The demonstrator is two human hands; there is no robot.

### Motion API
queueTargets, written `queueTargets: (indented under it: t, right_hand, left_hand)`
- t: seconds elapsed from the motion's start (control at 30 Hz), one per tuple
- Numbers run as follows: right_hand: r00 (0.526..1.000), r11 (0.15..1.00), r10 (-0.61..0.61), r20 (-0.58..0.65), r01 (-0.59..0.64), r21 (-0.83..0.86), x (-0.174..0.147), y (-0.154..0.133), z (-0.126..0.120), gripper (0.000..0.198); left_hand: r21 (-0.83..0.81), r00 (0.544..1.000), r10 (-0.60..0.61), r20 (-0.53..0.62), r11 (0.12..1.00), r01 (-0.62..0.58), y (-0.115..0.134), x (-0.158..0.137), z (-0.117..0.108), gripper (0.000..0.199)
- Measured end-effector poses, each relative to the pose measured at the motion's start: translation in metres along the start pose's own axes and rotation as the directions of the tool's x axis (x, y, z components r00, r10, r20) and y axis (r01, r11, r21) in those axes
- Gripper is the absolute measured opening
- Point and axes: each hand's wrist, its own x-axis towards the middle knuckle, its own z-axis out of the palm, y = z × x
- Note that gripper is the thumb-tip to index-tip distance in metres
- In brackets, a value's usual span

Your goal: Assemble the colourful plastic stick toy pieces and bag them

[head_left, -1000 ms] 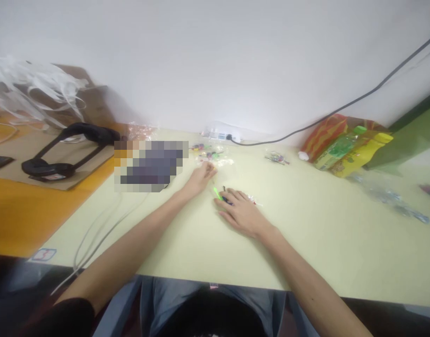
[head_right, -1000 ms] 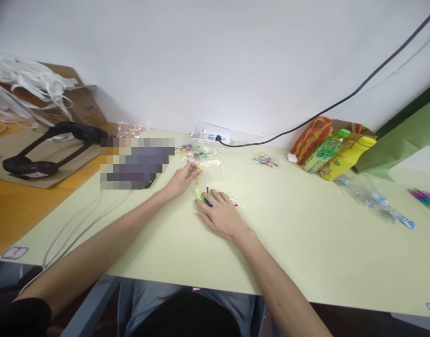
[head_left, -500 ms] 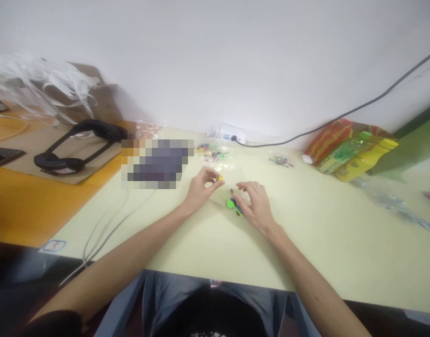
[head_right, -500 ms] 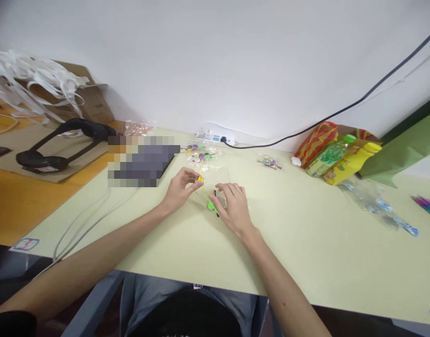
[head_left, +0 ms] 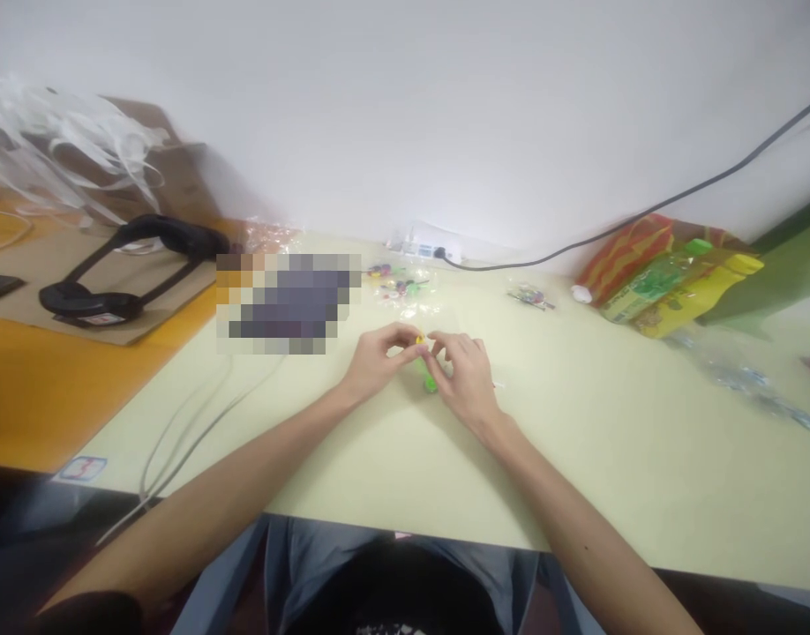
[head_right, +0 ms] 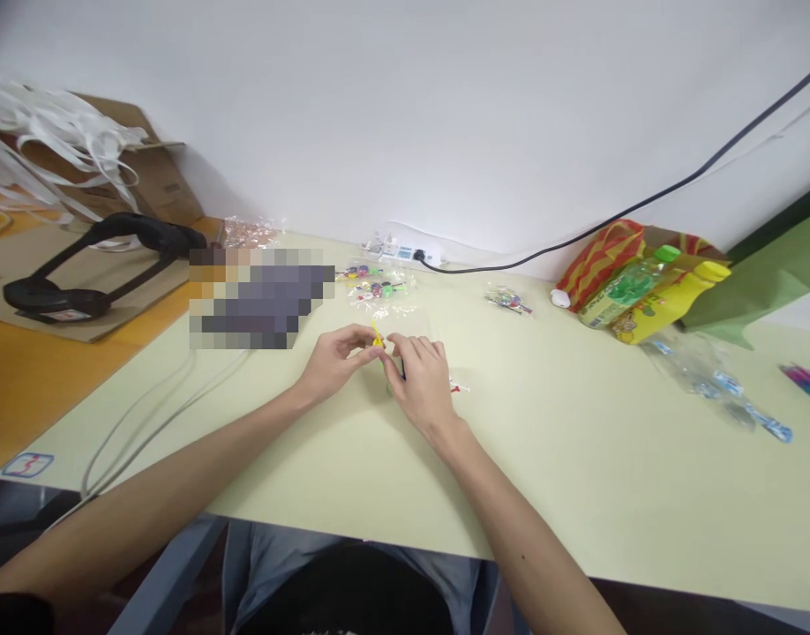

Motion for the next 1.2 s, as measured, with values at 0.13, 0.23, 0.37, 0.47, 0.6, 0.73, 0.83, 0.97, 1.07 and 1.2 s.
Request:
queueTargets:
  t: [0.13, 0.23, 0.37, 0.47, 0.6, 0.73, 0.83, 0.97, 1.07, 1.2]
  right_hand:
    - [1.0, 0.999, 0.007, 0.025, -0.006, -0.047, 0.002, -0.003, 0.003, 0.024]
    - [1.0, 0.997, 0.014, 0.025, -0.012, -0.082, 0.001, -0.005, 0.004, 0.023]
    - [0.999, 0.991, -0.027, 0.02, 0.029, -0.129, -0.002, -0.006, 0.003, 0.02]
    - [0.999, 0.984, -0.05, -0.013, 0.047, -0.172, -0.003, -0.01, 0.003, 0.02]
    - [0.992, 0.964, -0.096, -0.079, 0.073, -0.257, -0.002, -0.012, 0.002, 0.018]
    - [0.98, 0.955, -0.005, -0.198, -0.054, -0.292, 0.002, 0.002, -0.01, 0.019]
    - [0.958, 0.947, 0.145, -0.247, -0.207, -0.246, 0.002, 0.011, -0.021, 0.021]
    - [0.982, 0.964, 0.187, 0.0, -0.183, -0.192, -0.004, -0.005, -0.019, 0.019]
    - [0.967, 0.971, 0.175, 0.185, -0.138, -0.196, -0.006, -0.029, -0.008, 0.016]
    - [0.94, 0.954, 0.163, 0.3, -0.073, -0.291, 0.0, -0.048, 0.006, 0.016]
  left_hand:
    - [0.037, 1.0, 0.027, -0.002, 0.999, -0.027, 0.002, 0.0, -0.001, 0.029]
    - [0.134, 0.996, 0.091, -0.012, 0.987, -0.088, 0.006, -0.001, -0.002, 0.026]
    - [0.298, 0.972, 0.236, 0.014, 0.927, -0.229, 0.015, 0.0, -0.003, 0.022]
    - [0.35, 0.95, 0.311, 0.002, 0.89, -0.292, 0.019, 0.0, -0.002, 0.02]
    - [0.38, 0.935, 0.356, -0.008, 0.866, -0.326, 0.021, 0.0, 0.003, 0.018]
    - [0.422, 0.893, 0.449, -0.033, 0.816, -0.395, 0.027, -0.002, 0.001, 0.015]
    - [0.444, 0.878, 0.476, -0.056, 0.799, -0.405, 0.031, 0.002, -0.009, 0.012]
    - [0.47, 0.932, 0.349, 0.096, 0.809, -0.352, 0.027, 0.01, -0.034, 0.011]
    - [0.511, 0.964, 0.158, 0.215, 0.822, -0.249, 0.017, 0.006, -0.054, 0.015]
    - [0.541, 0.969, 0.01, 0.246, 0.828, -0.146, 0.005, -0.011, -0.075, 0.02]
